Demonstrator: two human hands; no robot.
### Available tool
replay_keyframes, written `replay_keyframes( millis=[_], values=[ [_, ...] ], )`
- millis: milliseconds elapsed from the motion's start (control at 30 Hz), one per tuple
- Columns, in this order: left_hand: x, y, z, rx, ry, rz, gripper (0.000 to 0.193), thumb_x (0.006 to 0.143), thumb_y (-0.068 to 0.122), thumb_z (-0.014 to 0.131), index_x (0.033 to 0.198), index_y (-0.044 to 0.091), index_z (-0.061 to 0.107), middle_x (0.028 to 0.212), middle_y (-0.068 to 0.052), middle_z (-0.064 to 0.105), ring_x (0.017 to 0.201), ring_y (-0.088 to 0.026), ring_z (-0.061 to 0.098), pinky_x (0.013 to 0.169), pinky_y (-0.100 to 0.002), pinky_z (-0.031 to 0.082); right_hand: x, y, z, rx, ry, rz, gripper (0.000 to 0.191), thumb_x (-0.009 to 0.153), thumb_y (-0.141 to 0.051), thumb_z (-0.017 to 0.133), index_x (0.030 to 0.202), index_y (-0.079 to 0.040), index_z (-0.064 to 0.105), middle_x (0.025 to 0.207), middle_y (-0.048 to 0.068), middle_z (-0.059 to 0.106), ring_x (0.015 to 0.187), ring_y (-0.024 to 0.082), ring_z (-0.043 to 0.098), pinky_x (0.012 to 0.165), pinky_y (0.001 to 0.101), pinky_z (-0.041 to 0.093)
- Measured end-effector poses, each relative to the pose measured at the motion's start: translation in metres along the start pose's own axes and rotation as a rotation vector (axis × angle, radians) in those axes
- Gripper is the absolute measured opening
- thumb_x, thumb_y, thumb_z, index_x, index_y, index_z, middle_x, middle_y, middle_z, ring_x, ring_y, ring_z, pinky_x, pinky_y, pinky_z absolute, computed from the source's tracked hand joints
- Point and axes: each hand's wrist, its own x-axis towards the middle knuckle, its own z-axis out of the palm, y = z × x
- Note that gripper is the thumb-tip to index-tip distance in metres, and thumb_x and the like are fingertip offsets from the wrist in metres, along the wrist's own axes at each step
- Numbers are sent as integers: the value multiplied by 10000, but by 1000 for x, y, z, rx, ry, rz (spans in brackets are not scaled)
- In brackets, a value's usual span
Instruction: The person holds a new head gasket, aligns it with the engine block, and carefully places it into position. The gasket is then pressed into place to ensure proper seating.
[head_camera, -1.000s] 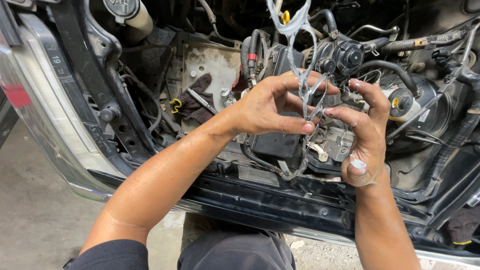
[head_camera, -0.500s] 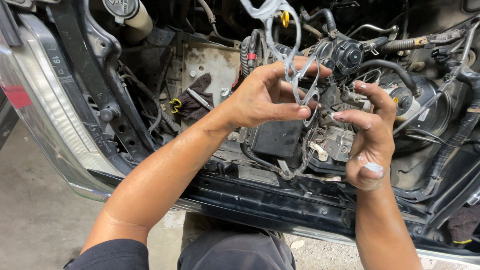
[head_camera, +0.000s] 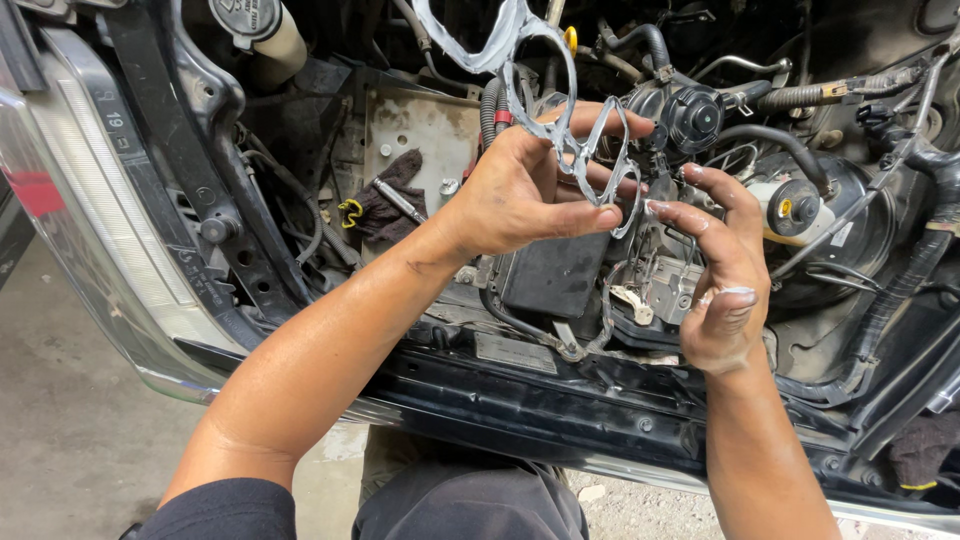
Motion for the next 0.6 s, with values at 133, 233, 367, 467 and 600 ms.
replay_keyframes(
  millis=[133, 233, 367, 467, 600],
  values=[
    [-1, 2, 3, 25, 29, -8, 599, 983, -61, 810, 1474, 57, 487, 1530, -94, 500, 1258, -236, 688, 1030, -360, 661, -1, -3, 0, -35, -2, -4, 1008, 1062, -754, 76, 1317, 28, 659, 1505, 262, 495, 1405, 368, 489, 1231, 443, 357],
    [0, 1, 5, 29, 49, -3, 603, 975, -51, 812, 1468, 62, 484, 1525, -94, 501, 1247, -232, 688, 1013, -349, 667, -1, -4, 0, -41, -10, -1, 1017, 1050, -768, 85, 1309, 29, 662, 1504, 263, 485, 1402, 372, 481, 1223, 444, 360],
    [1, -2, 5, 12, 63, 11, 637, 969, -47, 813, 1508, 75, 496, 1522, -91, 495, 1228, -228, 688, 1004, -344, 662, -5, -3, -1, -10, -23, 10, 1018, 1036, -779, 86, 1263, 16, 680, 1492, 253, 489, 1389, 356, 486, 1214, 432, 367],
    [1, -2, 5, 49, 45, 5, 552, 994, -51, 803, 1451, 52, 511, 1524, -90, 486, 1236, -227, 687, 1018, -342, 663, -8, 0, -1, 57, -4, 20, 1009, 1034, -786, 91, 1225, 1, 694, 1467, 242, 492, 1393, 336, 480, 1212, 411, 381],
    [1, -1, 7, 79, 64, -11, 624, 952, -47, 807, 1486, 71, 507, 1500, -94, 499, 1210, -230, 696, 984, -341, 668, -6, 5, -1, 152, 31, 55, 985, 1060, -776, 125, 1261, 20, 670, 1467, 241, 479, 1399, 318, 480, 1230, 405, 373]
  ],
)
